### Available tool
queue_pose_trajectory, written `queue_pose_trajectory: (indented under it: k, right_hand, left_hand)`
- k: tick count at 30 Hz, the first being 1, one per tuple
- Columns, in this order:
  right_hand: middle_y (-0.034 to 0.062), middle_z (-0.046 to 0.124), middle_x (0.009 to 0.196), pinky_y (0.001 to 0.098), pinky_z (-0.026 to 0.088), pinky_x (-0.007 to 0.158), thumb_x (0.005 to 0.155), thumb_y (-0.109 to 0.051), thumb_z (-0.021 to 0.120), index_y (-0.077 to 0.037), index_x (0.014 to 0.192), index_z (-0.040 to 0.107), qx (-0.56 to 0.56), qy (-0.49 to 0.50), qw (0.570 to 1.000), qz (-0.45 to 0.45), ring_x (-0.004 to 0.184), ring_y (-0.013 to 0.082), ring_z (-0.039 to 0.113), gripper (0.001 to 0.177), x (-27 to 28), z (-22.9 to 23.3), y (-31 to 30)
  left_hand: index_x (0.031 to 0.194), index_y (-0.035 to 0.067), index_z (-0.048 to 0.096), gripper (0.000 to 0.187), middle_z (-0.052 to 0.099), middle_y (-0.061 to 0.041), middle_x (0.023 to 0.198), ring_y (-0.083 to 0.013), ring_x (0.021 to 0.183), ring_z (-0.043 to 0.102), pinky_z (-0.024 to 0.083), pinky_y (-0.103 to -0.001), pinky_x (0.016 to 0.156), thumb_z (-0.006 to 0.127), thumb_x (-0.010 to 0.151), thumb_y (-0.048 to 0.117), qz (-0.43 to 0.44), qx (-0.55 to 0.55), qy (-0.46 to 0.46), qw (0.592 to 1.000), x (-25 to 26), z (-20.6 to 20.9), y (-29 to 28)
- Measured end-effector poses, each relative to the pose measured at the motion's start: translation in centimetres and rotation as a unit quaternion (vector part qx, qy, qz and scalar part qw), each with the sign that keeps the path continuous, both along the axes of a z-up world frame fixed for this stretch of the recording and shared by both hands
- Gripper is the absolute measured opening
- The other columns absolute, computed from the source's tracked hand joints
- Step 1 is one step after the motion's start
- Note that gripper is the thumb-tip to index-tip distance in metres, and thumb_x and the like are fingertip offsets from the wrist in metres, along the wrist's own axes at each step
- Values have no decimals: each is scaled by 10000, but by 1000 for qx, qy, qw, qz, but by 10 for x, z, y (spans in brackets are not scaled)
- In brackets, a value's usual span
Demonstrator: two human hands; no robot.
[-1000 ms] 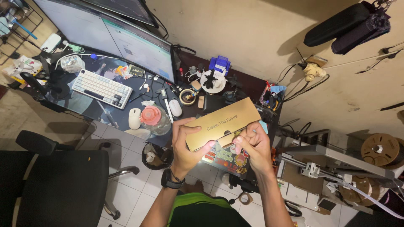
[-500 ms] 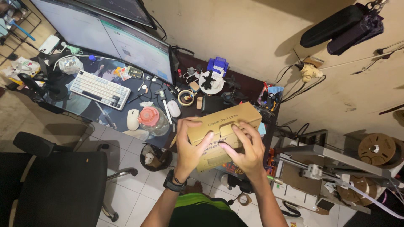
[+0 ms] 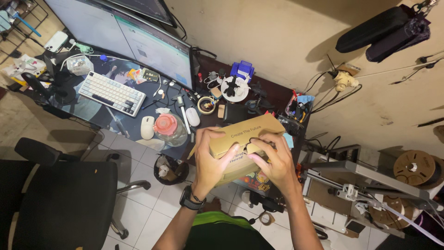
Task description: The person flattens empty cardboard boxes by hand at a desk, opening the flaps, pressing the boxes flat, and stacking the flattened cardboard pieces on the desk and floor.
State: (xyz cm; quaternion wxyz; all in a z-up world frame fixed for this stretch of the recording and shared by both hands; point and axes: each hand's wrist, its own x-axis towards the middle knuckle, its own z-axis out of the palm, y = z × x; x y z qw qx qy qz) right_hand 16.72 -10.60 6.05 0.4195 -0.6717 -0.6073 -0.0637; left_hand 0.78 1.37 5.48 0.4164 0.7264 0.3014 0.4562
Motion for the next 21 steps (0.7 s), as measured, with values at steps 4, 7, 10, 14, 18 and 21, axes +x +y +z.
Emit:
queue_pose_trajectory:
  k: [4, 7, 10, 14, 18, 21]
  right_hand:
    - [171, 639, 1171, 386, 549, 909, 695, -120, 905, -25, 1146, 720, 57, 36, 997, -33, 1045, 322, 659, 496, -16, -9, 5]
    - [179, 656, 1204, 400, 551, 982, 738, -31, 865, 13, 1162, 698, 128, 49, 988, -74, 1115, 333, 668, 458, -32, -19, 9]
    - [170, 678, 1217, 413, 548, 1014, 753, 27, 830, 15, 1124, 683, 168, 51, 980, -97, 1171, 342, 671, 400, -41, -25, 10]
    - [184, 666, 1215, 421, 555, 1007, 776, 50, 818, 3, 1100, 692, 193, 59, 974, -98, 1179, 356, 666, 351, -46, -26, 9]
    - [184, 664, 1159, 411, 570, 960, 766, 39, 811, 5, 1071, 717, 193, 51, 975, -98, 1148, 365, 678, 321, -45, -22, 8]
    - [178, 685, 1142, 420, 571, 962, 763, 35, 810, 11, 1054, 719, 184, 26, 977, -102, 1134, 358, 684, 305, -43, -19, 5]
  left_hand:
    - [1078, 21, 602, 429, 603, -164, 1186, -319, 1113, 640, 515, -409, 964, 879, 765, 121, 29, 8, -10, 999, 1, -3, -2]
    - [1086, 21, 601, 446, 594, -177, 1198, -342, 1154, 628, 504, -430, 982, 880, 748, 101, 55, 44, -24, 997, 1, -4, -9]
    - [1096, 21, 593, 451, 583, -193, 1217, -348, 1153, 622, 504, -438, 989, 871, 748, 92, 63, 44, -47, 996, 1, -4, -15]
    - [1098, 21, 595, 461, 580, -197, 1216, -350, 1158, 616, 495, -442, 994, 876, 739, 94, 61, 42, -44, 996, 0, -3, -19]
    - [1104, 22, 594, 460, 573, -197, 1229, -346, 1166, 612, 497, -440, 998, 871, 743, 93, 57, 41, -51, 996, 0, -1, -20]
    - [1104, 21, 594, 467, 568, -198, 1229, -350, 1174, 605, 494, -442, 1000, 877, 740, 98, 56, 46, -49, 996, 1, 0, -22]
